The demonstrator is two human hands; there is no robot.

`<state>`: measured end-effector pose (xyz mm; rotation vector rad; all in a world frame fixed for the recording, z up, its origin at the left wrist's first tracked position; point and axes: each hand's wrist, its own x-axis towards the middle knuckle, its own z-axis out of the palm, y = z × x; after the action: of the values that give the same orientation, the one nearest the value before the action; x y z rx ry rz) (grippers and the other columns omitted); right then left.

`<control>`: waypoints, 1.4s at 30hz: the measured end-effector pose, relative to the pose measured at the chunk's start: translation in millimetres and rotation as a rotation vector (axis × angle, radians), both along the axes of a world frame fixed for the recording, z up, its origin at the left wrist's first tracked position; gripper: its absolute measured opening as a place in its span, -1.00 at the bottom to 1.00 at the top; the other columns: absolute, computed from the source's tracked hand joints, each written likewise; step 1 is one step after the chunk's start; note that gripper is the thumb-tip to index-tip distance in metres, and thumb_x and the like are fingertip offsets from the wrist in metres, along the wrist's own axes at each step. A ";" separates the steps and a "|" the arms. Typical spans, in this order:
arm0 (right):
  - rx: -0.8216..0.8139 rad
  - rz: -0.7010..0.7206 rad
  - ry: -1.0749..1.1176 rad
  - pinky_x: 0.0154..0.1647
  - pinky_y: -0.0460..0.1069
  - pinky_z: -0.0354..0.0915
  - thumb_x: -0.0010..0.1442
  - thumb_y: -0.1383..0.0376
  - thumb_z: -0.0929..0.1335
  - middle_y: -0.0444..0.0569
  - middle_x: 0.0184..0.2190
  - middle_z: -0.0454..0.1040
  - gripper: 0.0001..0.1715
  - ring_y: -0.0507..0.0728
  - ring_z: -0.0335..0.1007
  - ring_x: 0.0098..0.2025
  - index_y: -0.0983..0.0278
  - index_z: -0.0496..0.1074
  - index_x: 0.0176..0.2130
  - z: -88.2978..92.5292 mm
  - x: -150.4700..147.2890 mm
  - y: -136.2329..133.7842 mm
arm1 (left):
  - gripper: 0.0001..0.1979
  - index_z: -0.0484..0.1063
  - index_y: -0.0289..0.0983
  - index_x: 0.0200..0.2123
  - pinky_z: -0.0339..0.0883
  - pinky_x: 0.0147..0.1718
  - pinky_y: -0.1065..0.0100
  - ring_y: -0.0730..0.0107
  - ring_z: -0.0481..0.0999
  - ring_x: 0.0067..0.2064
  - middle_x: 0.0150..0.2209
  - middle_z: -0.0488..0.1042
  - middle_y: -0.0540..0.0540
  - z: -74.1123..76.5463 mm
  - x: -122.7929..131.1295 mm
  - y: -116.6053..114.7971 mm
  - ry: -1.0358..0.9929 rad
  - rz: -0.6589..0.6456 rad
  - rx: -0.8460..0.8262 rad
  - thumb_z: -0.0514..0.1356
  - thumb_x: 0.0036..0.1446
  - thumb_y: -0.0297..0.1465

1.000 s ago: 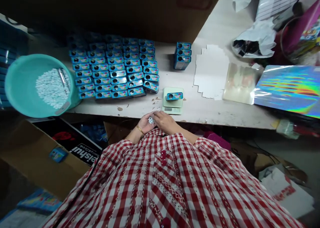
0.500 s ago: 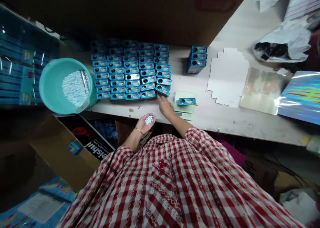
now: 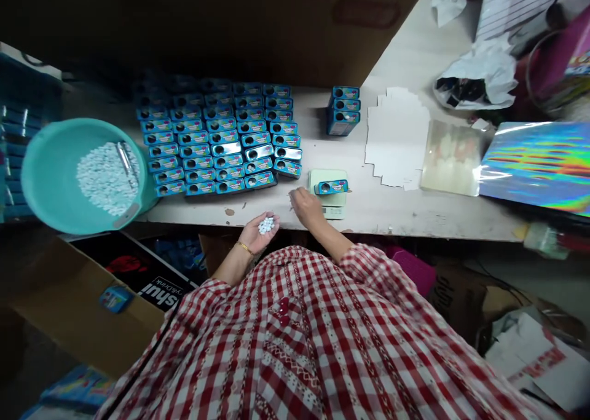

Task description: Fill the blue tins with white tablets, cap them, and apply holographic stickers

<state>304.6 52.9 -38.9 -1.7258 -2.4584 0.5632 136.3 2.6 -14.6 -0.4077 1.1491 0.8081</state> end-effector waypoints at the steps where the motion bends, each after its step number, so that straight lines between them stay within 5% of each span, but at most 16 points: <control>1: 0.104 -0.009 0.052 -0.16 -0.03 0.24 0.34 0.31 0.09 0.09 -0.22 0.44 -0.62 0.11 0.33 -0.19 0.32 0.41 -0.12 10.7 15.4 -5.0 | -0.69 0.44 -0.40 -0.45 0.48 -0.44 0.41 0.39 0.56 -0.44 -0.48 0.54 -0.18 1.3 6.0 4.8 -0.025 -0.015 0.023 -0.04 0.22 -0.50; 4: 0.286 -0.066 0.119 -0.17 -0.01 0.22 0.33 0.27 0.13 0.08 -0.28 0.45 -0.63 0.11 0.31 -0.23 0.31 0.45 -0.17 33.4 58.4 -7.3 | -0.69 0.45 -0.41 -0.44 0.47 -0.43 0.39 0.37 0.56 -0.43 -0.46 0.54 -0.19 5.1 25.3 16.9 -0.087 -0.060 0.080 -0.04 0.22 -0.50; 8: 0.322 -0.100 0.128 -0.21 0.01 0.26 0.31 0.25 0.18 0.05 -0.30 0.43 -0.68 0.13 0.30 -0.26 0.28 0.46 -0.14 42.0 82.9 -4.4 | -0.70 0.46 -0.42 -0.42 0.46 -0.41 0.38 0.36 0.57 -0.40 -0.45 0.55 -0.20 8.1 46.5 23.5 -0.132 -0.096 0.111 -0.04 0.21 -0.50; 10: 0.296 -0.064 0.168 -0.17 0.01 0.28 0.30 0.27 0.19 0.05 -0.25 0.43 -0.69 0.12 0.31 -0.21 0.27 0.44 -0.10 44.3 76.2 -13.3 | -0.71 0.46 -0.42 -0.39 0.47 -0.37 0.36 0.35 0.57 -0.37 -0.43 0.55 -0.21 8.8 53.2 21.8 -0.157 -0.108 0.114 -0.03 0.21 -0.50; 16: -0.079 0.382 0.054 -0.12 0.06 0.32 0.25 0.40 0.20 0.16 -0.07 0.38 -0.63 0.17 0.28 -0.11 0.39 0.31 0.04 54.3 25.6 -50.3 | -0.75 0.43 -0.39 -0.37 0.41 -0.43 0.48 0.52 0.49 -0.50 -0.53 0.49 -0.06 6.2 56.2 0.4 -0.224 -0.027 0.033 -0.03 0.21 -0.51; 24: -0.249 0.626 0.052 -0.11 0.03 0.34 0.27 0.44 0.17 0.17 -0.09 0.35 -0.71 0.16 0.24 -0.05 0.44 0.32 -0.05 50.6 13.5 -57.8 | -0.70 0.39 -0.37 -0.46 0.41 -0.48 0.46 0.49 0.47 -0.54 -0.59 0.46 -0.06 -1.6 35.8 -32.3 -0.131 -0.025 -0.049 -0.07 0.23 -0.50; 33: -0.150 0.472 0.058 -0.16 0.03 0.35 0.24 0.45 0.20 0.18 -0.10 0.34 -0.73 0.16 0.26 -0.07 0.40 0.32 -0.06 52.5 19.1 -52.2 | -0.76 0.46 -0.38 -0.33 0.42 -0.39 0.49 0.52 0.50 -0.46 -0.49 0.52 -0.06 15.1 52.0 -7.8 -0.060 -0.045 0.034 -0.02 0.17 -0.57; 42: 0.082 0.148 0.284 -0.11 -0.02 0.29 0.28 0.34 0.19 0.07 -0.21 0.37 -0.76 0.10 0.30 -0.14 0.32 0.41 -0.15 46.0 61.0 -4.8 | -0.86 0.46 -0.39 -0.35 0.40 -0.11 0.35 0.46 0.53 -0.31 -0.43 0.53 -0.08 40.1 89.7 43.2 0.083 -0.024 0.236 0.09 0.11 -0.59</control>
<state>365.6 48.1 7.0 -1.3383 -2.3807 0.6601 226.0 45.8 25.5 -0.1655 1.1177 0.9351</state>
